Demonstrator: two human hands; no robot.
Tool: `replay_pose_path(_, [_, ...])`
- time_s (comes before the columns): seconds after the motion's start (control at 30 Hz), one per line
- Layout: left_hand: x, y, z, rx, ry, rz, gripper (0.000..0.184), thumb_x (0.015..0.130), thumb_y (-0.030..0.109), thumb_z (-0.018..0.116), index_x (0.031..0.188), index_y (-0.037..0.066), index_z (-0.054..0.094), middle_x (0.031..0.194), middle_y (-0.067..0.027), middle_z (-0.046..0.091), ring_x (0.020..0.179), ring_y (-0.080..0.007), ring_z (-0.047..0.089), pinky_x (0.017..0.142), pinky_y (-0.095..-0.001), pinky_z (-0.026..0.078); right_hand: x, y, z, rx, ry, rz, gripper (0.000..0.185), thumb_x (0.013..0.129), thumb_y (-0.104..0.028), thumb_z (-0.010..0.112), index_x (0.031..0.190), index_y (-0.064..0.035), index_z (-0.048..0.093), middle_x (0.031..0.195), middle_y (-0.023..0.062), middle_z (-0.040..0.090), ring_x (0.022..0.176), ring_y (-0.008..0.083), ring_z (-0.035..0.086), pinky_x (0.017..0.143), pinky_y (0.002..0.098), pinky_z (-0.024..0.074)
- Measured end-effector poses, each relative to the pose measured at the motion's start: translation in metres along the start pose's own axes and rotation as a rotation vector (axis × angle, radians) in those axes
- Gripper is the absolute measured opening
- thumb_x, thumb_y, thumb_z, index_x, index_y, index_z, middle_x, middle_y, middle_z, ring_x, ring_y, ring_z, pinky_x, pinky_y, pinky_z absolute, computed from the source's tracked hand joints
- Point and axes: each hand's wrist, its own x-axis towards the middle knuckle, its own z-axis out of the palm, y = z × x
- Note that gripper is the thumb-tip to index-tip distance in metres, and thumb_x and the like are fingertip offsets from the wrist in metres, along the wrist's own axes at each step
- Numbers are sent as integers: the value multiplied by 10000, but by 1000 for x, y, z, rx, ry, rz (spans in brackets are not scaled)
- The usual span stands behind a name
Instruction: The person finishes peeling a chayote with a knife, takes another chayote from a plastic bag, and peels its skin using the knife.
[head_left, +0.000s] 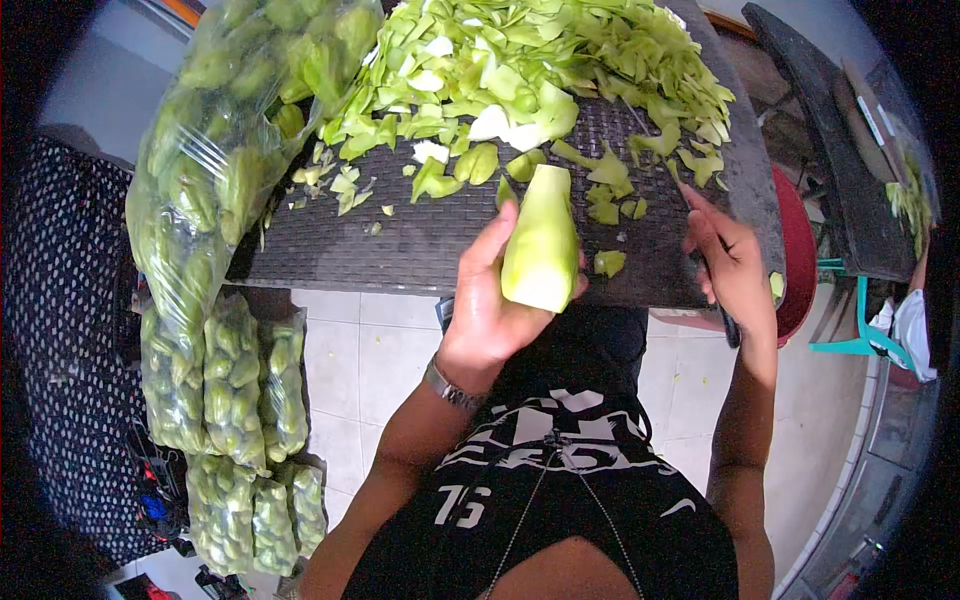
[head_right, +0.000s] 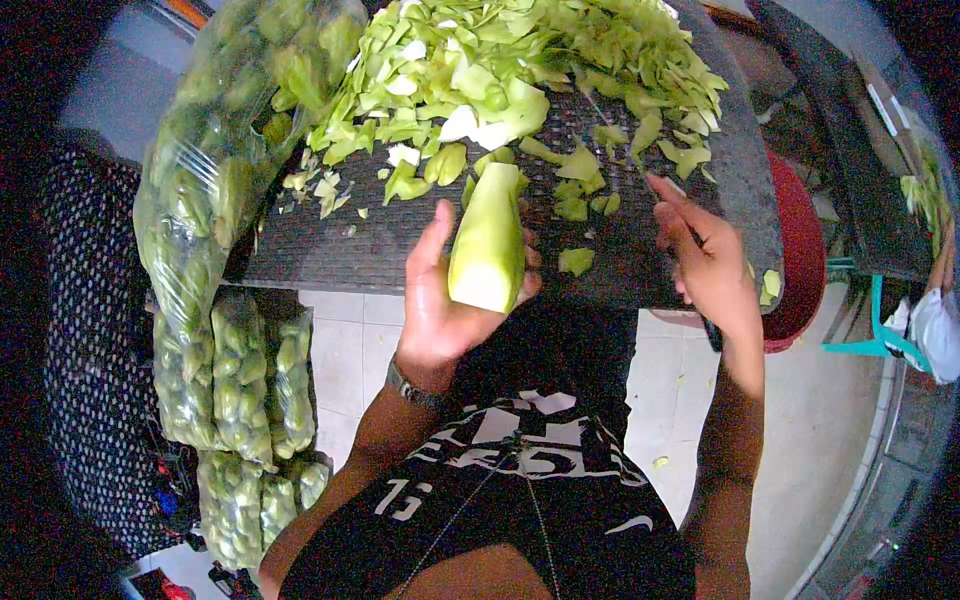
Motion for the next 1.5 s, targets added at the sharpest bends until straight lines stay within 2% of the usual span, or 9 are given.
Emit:
replay_pose_path(0.1, [6,2,-12,313,32,92,575,966,507,621,1325,64,554,1095,-133,663,942,-265,654,753,-400,549,-14,-5,7,297,-174,185,374,1046,-227,579,1378,-62,620,878,65,702,751,186,654,761,360,561])
replay_pose_path(0.3, [3,-1,25,274,161,169,487,961,419,632,1296,71,572,1090,-132,686,1014,-287,677,876,-442,561,-43,-22,47,-261,-37,-505,507,961,-240,684,1452,-188,568,881,130,658,802,290,676,728,393,577])
replay_pose_path(0.37, [13,2,-2,218,9,81,482,961,433,617,1292,85,579,1124,-134,687,1034,-295,680,911,-441,561,-51,-19,59,-293,-119,-690,571,918,-270,728,1462,-231,557,919,147,647,810,328,681,721,404,581])
replay_pose_path(0.6, [12,-5,-5,289,-28,210,522,985,535,574,1284,108,597,1065,-119,700,928,-260,699,796,-387,581,-56,-24,66,-425,-60,-702,603,870,-398,750,1438,-311,569,995,135,637,804,326,703,623,418,600])
replay_pose_path(1.1, [7,-4,-3,325,-49,187,540,1010,477,554,1354,61,569,1117,-143,702,972,-246,689,883,-388,558,-36,-11,55,-423,-57,-824,628,807,-396,805,1398,-336,603,991,115,653,820,304,707,617,422,612])
replay_pose_path(1.2, [7,-3,1,274,10,171,536,1025,478,494,1333,46,572,1111,-156,703,922,-267,699,773,-399,585,-38,-12,54,-434,-56,-808,611,823,-367,801,1400,-315,609,964,114,657,808,309,699,629,425,603])
replay_pose_path(1.3, [-6,0,-14,269,-199,91,468,1047,421,438,1291,50,584,1073,-130,699,890,-245,700,664,-402,585,-26,-7,48,-372,7,-731,565,856,-310,784,1396,-297,619,948,112,659,793,317,690,654,427,594])
replay_pose_path(1.33, [-2,2,-10,372,-130,52,482,1041,427,383,1266,52,584,1053,-133,697,826,-267,701,552,-405,562,-20,-5,46,-328,31,-750,527,884,-260,759,1394,-284,625,942,117,658,789,327,686,677,426,589])
replay_pose_path(1.5, [-2,8,0,258,-66,-34,469,1040,433,398,1264,67,589,1018,-133,692,791,-283,683,533,-373,540,-4,-6,31,-403,-18,-757,502,909,-238,732,1397,-281,622,944,130,655,764,338,686,673,433,586])
